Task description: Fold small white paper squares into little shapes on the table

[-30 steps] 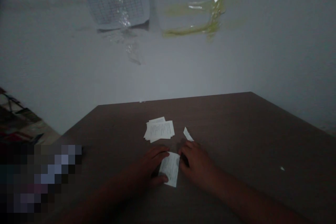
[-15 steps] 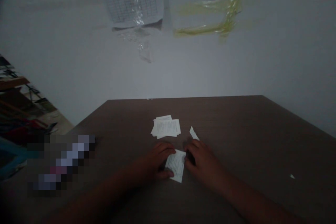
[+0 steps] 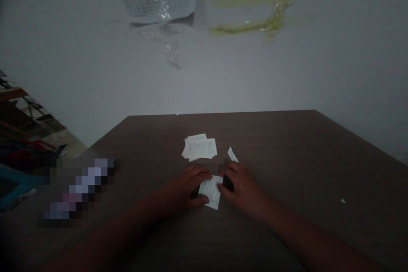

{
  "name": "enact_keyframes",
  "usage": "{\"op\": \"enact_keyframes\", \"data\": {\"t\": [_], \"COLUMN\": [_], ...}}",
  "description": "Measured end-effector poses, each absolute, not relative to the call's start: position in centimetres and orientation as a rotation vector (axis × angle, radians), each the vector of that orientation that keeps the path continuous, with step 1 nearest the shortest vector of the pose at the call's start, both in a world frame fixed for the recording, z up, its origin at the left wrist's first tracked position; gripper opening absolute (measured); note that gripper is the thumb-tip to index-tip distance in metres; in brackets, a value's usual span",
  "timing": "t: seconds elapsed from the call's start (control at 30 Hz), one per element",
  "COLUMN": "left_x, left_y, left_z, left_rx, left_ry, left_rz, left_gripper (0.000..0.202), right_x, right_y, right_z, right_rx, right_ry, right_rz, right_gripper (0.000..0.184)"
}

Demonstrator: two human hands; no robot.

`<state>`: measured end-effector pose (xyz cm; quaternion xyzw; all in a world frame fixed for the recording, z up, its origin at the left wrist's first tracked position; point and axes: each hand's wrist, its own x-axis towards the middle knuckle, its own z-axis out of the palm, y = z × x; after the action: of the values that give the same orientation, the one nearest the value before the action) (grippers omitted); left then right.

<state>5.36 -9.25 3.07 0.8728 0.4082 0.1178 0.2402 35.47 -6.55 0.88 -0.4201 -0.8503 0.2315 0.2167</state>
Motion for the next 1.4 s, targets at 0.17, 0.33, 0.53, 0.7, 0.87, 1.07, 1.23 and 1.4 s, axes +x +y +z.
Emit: {"op": "enact_keyframes", "data": {"t": [0.17, 0.33, 0.53, 0.7, 0.87, 1.07, 1.23, 1.4], "left_x": [5.3, 5.2, 4.9, 4.8, 4.8, 4.6, 4.5, 4.9], "left_y": [-9.3, -9.1, -9.1, -9.1, -9.0, -8.9, -8.8, -8.9], "left_z": [3.0, 2.7, 2.6, 2.7, 3.1, 2.4, 2.1, 2.6], "left_rx": [2.401, 2.420, 2.434, 2.429, 2.406, 2.371, 2.382, 2.393], "left_ry": [1.092, 1.081, 1.047, 1.081, 1.132, 1.141, 1.113, 1.082], "left_rz": [0.367, 0.379, 0.403, 0.357, 0.305, 0.308, 0.381, 0.410], "left_gripper": [0.058, 0.058, 0.063, 0.066, 0.083, 0.087, 0.075, 0.068], "right_x": [35.4, 35.3, 35.3, 35.1, 34.8, 34.6, 34.7, 34.6], "right_y": [-6.4, -6.4, -6.4, -6.5, -7.0, -7.5, -7.2, -7.6], "right_z": [1.0, 0.9, 0.8, 0.8, 1.5, 2.3, 1.9, 2.0], "right_rx": [-1.159, -1.154, -1.141, -1.151, -1.214, -1.189, -1.237, -1.265], "right_ry": [-2.353, -2.338, -2.309, -2.320, -2.345, -2.364, -2.328, -2.274], "right_rz": [0.673, 0.703, 0.719, 0.685, 0.622, 0.664, 0.698, 0.721], "right_gripper": [0.015, 0.014, 0.014, 0.017, 0.025, 0.010, 0.016, 0.018]}}
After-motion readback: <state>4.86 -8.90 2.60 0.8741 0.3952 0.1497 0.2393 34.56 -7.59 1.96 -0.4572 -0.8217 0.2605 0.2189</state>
